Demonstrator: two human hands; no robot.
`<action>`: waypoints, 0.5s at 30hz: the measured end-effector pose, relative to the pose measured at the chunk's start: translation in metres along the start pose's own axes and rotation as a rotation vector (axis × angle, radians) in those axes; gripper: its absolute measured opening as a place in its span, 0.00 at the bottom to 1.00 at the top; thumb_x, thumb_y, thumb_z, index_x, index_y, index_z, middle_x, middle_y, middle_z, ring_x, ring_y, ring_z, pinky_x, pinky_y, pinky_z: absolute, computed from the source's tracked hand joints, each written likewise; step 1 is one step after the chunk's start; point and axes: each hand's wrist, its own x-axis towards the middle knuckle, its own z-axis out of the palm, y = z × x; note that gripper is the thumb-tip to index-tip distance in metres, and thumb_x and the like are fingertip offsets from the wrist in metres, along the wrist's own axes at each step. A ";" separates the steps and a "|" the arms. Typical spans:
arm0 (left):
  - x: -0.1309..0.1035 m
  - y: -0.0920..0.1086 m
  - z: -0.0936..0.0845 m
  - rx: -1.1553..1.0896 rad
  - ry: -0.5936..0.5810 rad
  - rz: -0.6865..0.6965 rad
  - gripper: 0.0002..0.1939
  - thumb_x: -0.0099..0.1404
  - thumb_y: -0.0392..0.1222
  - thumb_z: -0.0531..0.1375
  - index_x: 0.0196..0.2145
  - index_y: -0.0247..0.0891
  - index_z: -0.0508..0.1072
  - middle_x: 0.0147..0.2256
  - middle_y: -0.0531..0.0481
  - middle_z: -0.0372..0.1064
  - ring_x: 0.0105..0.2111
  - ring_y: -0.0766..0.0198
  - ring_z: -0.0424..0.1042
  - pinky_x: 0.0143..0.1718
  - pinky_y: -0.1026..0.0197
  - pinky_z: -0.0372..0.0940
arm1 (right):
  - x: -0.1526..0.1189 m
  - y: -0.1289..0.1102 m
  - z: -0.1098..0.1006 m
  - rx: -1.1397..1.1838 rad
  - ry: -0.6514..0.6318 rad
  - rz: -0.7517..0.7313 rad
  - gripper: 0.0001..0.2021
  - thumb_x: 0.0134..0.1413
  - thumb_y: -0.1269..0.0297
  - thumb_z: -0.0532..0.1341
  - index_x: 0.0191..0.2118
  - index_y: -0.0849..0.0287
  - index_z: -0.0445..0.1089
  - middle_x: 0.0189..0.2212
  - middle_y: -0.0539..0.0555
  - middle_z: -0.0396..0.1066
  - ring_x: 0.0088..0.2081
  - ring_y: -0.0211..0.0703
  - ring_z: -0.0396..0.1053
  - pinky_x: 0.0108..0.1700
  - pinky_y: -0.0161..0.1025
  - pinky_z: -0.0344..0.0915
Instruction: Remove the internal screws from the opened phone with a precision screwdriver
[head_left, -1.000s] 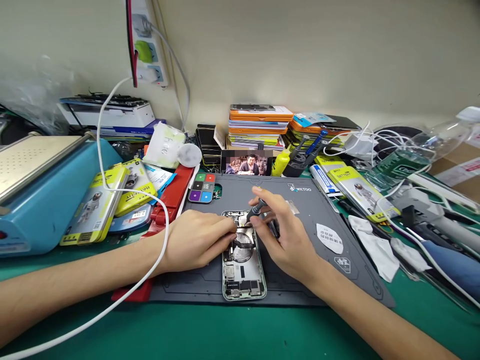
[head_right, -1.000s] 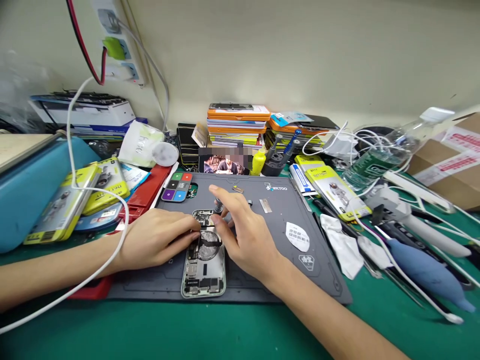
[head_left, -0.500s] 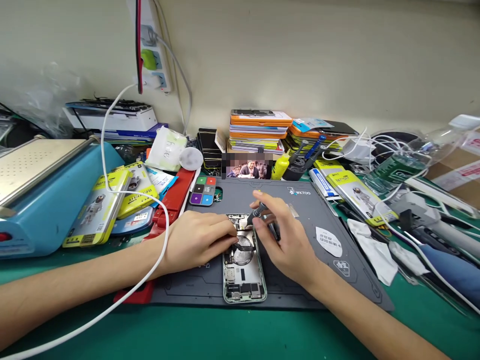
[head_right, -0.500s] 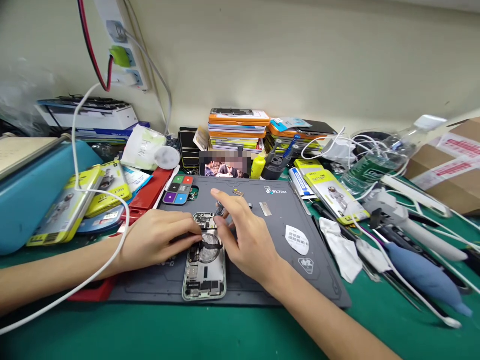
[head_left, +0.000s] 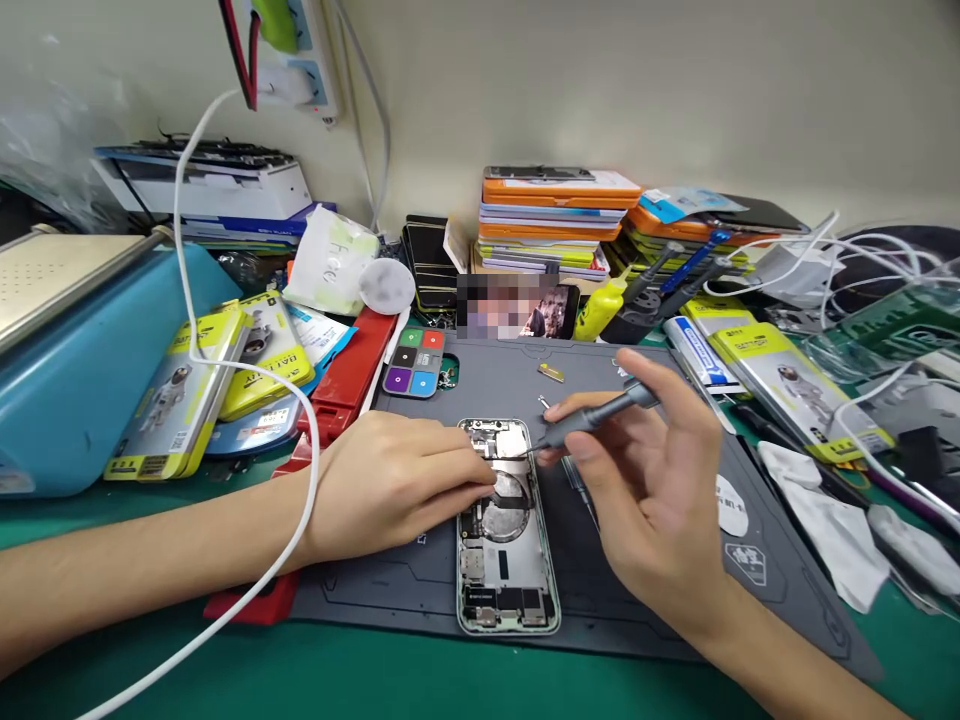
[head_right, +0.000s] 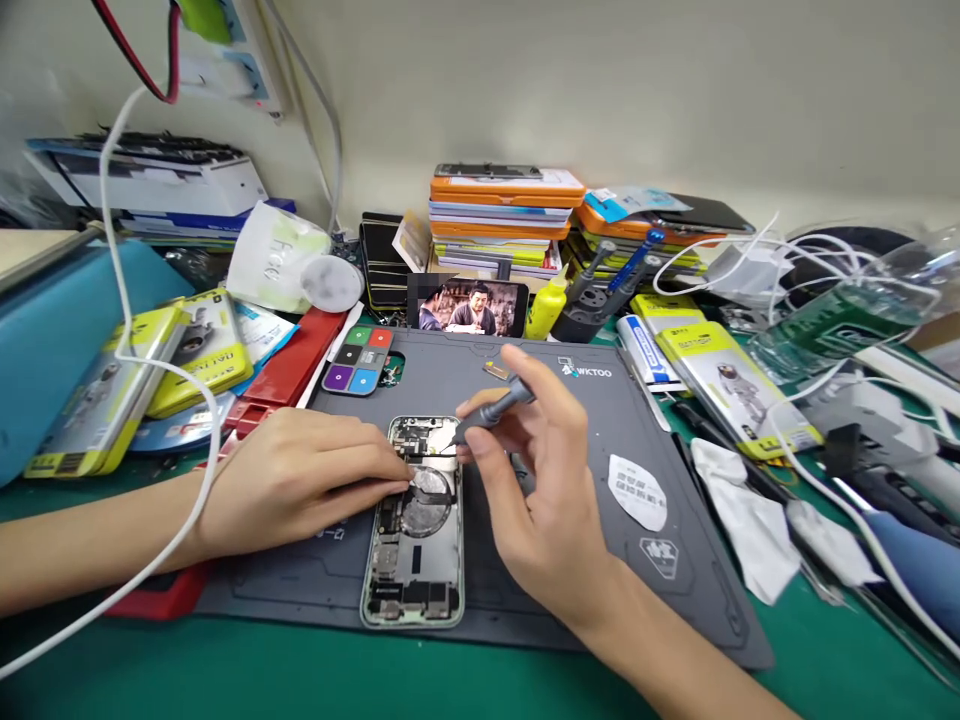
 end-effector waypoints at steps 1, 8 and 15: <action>0.000 0.000 0.000 0.007 0.001 0.011 0.06 0.79 0.38 0.60 0.45 0.38 0.78 0.38 0.53 0.80 0.35 0.65 0.78 0.35 0.62 0.65 | 0.001 -0.002 0.000 0.037 0.016 0.033 0.27 0.73 0.70 0.59 0.70 0.41 0.55 0.47 0.56 0.74 0.46 0.49 0.76 0.41 0.49 0.83; -0.002 -0.002 0.000 0.053 -0.028 0.004 0.08 0.79 0.39 0.58 0.45 0.37 0.78 0.36 0.52 0.79 0.33 0.63 0.77 0.33 0.59 0.63 | 0.006 0.003 -0.004 0.235 -0.001 0.267 0.24 0.73 0.67 0.59 0.68 0.43 0.57 0.44 0.55 0.75 0.37 0.45 0.78 0.38 0.45 0.84; 0.002 0.001 -0.003 0.075 -0.061 0.034 0.12 0.81 0.40 0.56 0.44 0.39 0.78 0.34 0.52 0.78 0.32 0.65 0.76 0.31 0.60 0.62 | 0.007 0.004 -0.007 0.415 -0.086 0.407 0.25 0.73 0.62 0.60 0.69 0.44 0.54 0.43 0.53 0.74 0.32 0.41 0.77 0.37 0.42 0.83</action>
